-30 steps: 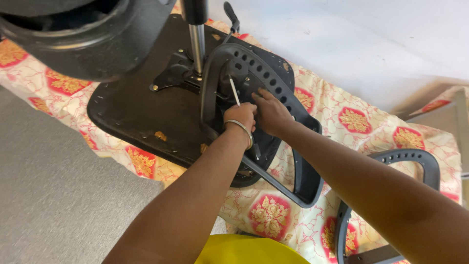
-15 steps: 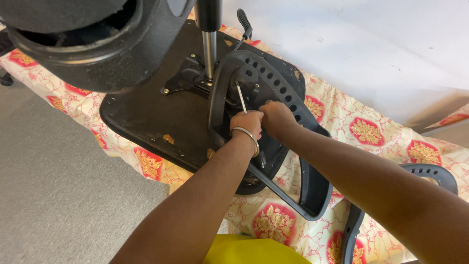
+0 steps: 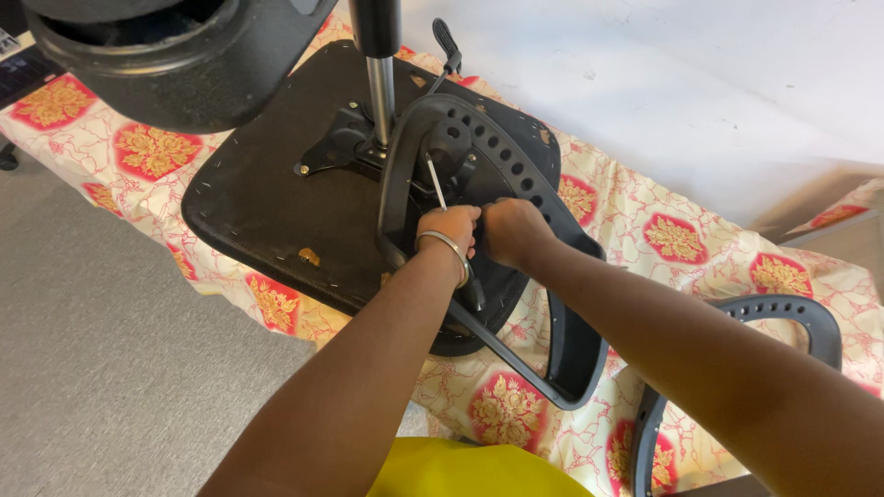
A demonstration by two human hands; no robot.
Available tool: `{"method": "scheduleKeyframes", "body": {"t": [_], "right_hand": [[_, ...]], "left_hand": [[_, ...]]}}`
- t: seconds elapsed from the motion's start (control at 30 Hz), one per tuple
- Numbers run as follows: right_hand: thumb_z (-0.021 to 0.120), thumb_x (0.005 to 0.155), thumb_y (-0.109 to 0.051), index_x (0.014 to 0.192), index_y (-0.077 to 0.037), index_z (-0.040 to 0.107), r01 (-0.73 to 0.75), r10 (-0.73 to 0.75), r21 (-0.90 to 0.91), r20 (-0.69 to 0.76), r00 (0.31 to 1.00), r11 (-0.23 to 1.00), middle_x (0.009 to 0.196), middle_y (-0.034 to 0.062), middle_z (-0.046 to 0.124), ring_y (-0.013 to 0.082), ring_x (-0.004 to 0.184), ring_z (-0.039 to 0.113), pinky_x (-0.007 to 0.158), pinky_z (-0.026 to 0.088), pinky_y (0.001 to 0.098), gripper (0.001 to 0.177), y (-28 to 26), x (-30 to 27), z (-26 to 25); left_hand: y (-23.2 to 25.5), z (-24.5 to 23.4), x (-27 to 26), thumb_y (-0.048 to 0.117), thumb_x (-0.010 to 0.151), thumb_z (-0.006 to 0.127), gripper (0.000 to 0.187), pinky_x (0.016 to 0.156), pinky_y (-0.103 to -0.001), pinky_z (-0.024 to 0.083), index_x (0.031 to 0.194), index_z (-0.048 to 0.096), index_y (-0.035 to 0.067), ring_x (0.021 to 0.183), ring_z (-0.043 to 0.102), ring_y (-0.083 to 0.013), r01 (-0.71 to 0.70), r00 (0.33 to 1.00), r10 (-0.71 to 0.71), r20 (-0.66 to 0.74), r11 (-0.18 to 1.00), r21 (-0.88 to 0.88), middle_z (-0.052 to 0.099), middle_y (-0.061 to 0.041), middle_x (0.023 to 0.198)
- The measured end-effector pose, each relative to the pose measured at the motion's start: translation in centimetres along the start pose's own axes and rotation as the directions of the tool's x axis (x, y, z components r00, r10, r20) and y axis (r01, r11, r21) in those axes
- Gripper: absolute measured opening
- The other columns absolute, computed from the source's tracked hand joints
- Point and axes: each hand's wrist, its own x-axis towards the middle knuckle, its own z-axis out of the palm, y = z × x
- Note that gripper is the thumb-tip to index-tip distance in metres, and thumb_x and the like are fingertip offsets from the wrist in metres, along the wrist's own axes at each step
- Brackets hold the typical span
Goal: The person attaches a black plastic armrest to the base of an office chair using a screwdriver and screws. They align the armrest, insert screws, and tighten them to secure the part to the chair base.
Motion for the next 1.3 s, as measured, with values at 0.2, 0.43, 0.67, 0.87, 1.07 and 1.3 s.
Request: {"method": "scheduleKeyframes", "body": {"t": [0.2, 0.43, 0.67, 0.87, 1.07, 1.3], "right_hand": [[0.075, 0.072, -0.023, 0.086, -0.004, 0.071, -0.174, 0.162, 0.127, 0.099, 0.982, 0.977, 0.077, 0.0181, 0.071, 0.0371, 0.081, 0.072, 0.078, 0.057, 0.0443, 0.024, -1.2, -2.4, -1.8], [0.07, 0.08, -0.017, 0.082, -0.009, 0.078, -0.202, 0.4, 0.603, -0.212, 0.892, 0.772, 0.077, 0.0123, 0.074, 0.0266, 0.069, 0.073, 0.068, 0.059, 0.037, 0.011, 2.2, -2.2, -4.6], [0.071, 0.082, -0.016, 0.093, -0.006, 0.08, -0.439, 0.663, 0.823, 0.106, 0.741, 0.36, 0.072, 0.0048, 0.074, 0.0079, 0.058, 0.068, 0.054, 0.056, 0.0257, 0.018, 6.5, 0.4, -5.9], [0.071, 0.083, -0.014, 0.097, -0.004, 0.079, -0.334, 0.547, 0.757, -0.036, 0.837, 0.561, 0.076, 0.006, 0.075, 0.0098, 0.062, 0.069, 0.059, 0.057, 0.0279, 0.019, 7.0, 1.6, -4.7], [0.074, 0.085, -0.011, 0.099, -0.007, 0.078, -0.103, 0.291, 0.593, -0.232, 0.928, 0.798, 0.084, 0.0102, 0.072, 0.0216, 0.073, 0.07, 0.068, 0.056, 0.0347, 0.015, 6.8, 2.3, -3.7], [0.075, 0.083, -0.005, 0.094, -0.009, 0.078, 0.029, 0.158, 0.439, -0.384, 0.91, 0.898, 0.096, 0.0105, 0.069, 0.0323, 0.093, 0.068, 0.082, 0.055, 0.0412, 0.012, 6.6, 2.2, -2.8]], "left_hand": [[0.0, -0.1, 0.0, 0.016, 0.085, 0.073, 0.016, 0.049, -0.028, 0.045, 0.094, 0.067, 0.004, 0.057, 0.053, -0.0127, 0.002, 1.0, -0.002, -0.013, 1.0, 0.018, 0.068, -0.005, 0.083], [-0.4, 0.9, 1.3, 0.015, 0.084, 0.072, 0.021, 0.046, -0.028, 0.041, 0.101, 0.068, 0.004, 0.054, 0.05, -0.0132, -0.017, 1.0, 0.016, 0.023, 0.999, 0.041, 0.068, -0.005, 0.083], [-0.2, 3.7, 2.5, 0.007, 0.08, 0.069, 0.045, 0.048, -0.029, 0.046, 0.124, 0.061, 0.002, 0.058, 0.056, -0.0144, -0.181, 0.96, 0.162, 0.228, 0.981, 0.068, 0.061, -0.008, 0.079], [0.2, 5.3, 5.6, -0.002, 0.072, 0.061, 0.056, 0.049, -0.032, 0.048, 0.125, 0.059, 0.015, 0.056, 0.055, -0.0164, -0.134, 0.957, 0.118, 0.264, 0.99, 0.044, 0.059, -0.006, 0.074], [-0.5, 4.6, 8.4, -0.003, 0.071, 0.058, 0.045, 0.05, -0.031, 0.047, 0.113, 0.066, 0.01, 0.055, 0.053, -0.0144, -0.097, 0.939, 0.098, 0.329, 0.995, -0.02, 0.057, -0.002, 0.073], [-0.8, 4.8, 9.1, -0.004, 0.071, 0.059, 0.047, 0.052, -0.032, 0.047, 0.115, 0.065, 0.012, 0.056, 0.053, -0.0141, -0.073, 0.95, 0.078, 0.302, 0.997, -0.028, 0.06, -0.002, 0.077]]}}
